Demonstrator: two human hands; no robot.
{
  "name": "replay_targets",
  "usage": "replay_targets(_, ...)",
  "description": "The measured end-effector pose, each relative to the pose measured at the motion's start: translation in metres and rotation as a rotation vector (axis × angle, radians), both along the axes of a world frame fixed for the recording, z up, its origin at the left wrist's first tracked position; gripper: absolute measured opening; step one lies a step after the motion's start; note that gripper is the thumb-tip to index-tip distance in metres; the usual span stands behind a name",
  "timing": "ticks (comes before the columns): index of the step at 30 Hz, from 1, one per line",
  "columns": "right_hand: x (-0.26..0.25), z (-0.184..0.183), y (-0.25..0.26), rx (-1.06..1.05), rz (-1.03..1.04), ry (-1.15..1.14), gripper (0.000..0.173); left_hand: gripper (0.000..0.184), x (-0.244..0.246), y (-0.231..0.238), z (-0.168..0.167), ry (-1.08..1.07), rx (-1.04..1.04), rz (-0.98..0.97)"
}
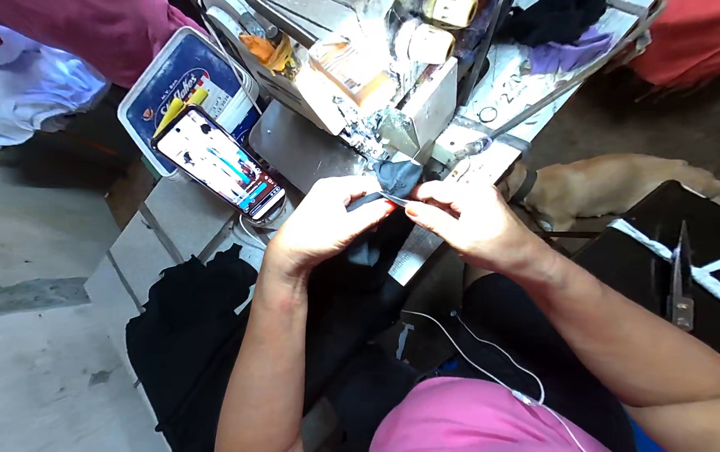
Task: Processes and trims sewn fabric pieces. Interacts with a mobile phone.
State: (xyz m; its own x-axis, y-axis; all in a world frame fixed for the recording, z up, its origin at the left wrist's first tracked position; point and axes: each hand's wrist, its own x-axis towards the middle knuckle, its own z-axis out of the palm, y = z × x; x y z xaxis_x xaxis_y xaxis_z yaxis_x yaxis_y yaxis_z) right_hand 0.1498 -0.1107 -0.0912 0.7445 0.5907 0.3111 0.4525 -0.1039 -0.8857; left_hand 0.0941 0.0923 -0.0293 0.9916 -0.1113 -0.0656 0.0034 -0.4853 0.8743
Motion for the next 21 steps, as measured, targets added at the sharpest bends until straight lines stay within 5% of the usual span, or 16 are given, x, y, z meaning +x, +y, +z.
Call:
replay_targets(10,0.0,-0.005,-0.001,0.045,0.026,0.064,0.018,0.012,-0.006,0.006,0.0,-0.001,-0.042,-0.081)
replay_targets(17,-0.004,-0.005,-0.027,-0.024,0.091,0.19,0.03,0.013,-0.011,0.004,-0.004,0.078,-0.16,0.081)
replay_targets(21,-0.01,-0.008,-0.034,0.19,-0.027,0.26,0.006,0.015,-0.019,-0.006,-0.007,0.032,-0.233,0.123)
